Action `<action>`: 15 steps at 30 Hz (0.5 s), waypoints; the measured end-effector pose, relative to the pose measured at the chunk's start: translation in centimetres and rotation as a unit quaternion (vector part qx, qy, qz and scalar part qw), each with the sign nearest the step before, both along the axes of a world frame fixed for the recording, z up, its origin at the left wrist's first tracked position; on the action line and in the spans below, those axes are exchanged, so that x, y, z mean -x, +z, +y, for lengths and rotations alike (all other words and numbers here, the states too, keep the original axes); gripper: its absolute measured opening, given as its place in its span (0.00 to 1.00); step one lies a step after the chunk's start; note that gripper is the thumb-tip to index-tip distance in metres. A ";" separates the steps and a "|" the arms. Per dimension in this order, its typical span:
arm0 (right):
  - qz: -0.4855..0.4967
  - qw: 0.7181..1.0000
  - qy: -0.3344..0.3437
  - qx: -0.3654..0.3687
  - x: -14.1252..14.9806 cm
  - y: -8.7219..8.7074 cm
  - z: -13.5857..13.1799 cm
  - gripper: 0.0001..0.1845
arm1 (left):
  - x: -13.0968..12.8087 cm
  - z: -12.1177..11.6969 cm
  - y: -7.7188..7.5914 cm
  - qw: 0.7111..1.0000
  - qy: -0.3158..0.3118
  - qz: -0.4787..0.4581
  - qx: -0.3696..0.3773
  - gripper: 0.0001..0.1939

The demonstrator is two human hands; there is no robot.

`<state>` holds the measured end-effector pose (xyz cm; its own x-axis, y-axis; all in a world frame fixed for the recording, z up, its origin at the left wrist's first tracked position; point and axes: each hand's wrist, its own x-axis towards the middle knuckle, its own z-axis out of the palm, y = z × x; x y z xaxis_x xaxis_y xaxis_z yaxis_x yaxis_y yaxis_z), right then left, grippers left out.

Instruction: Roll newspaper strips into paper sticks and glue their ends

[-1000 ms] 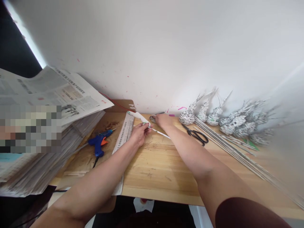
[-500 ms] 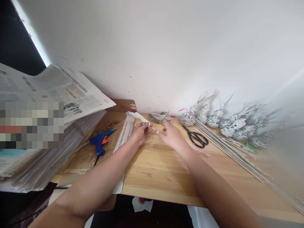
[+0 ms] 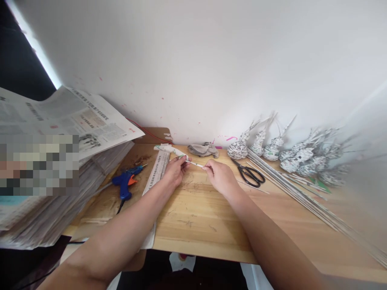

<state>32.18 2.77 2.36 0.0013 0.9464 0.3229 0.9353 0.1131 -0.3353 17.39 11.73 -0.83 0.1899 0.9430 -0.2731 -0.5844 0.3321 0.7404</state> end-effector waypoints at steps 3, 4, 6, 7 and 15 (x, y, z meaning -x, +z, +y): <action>-0.021 0.999 -0.004 0.049 -0.4 -0.3 0.2 0.19 | 0.0 -0.3 0.2 1.000 -0.005 0.007 -0.002 0.02; -0.019 0.998 -0.001 0.057 -0.4 -0.4 0.3 0.19 | 0.0 -0.4 0.3 1.000 -0.010 0.010 -0.005 0.02; 0.007 0.999 0.002 0.051 -0.3 -0.5 0.3 0.18 | -0.2 -0.8 0.3 0.999 -0.031 0.018 -0.017 0.02; 0.030 0.999 0.002 0.041 -0.1 -0.5 0.3 0.17 | -0.3 -1.1 0.3 0.998 -0.049 0.020 -0.025 0.02; 0.253 0.967 0.017 0.033 0.7 -1.0 0.6 0.11 | -1.0 -2.9 -0.1 0.988 -0.145 0.010 -0.047 0.08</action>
<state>31.46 3.33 1.34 0.1119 0.9670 0.2288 0.6456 0.1043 -0.7565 18.44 8.80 -0.90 0.4522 0.8710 -0.1922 -0.4602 0.4124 0.7862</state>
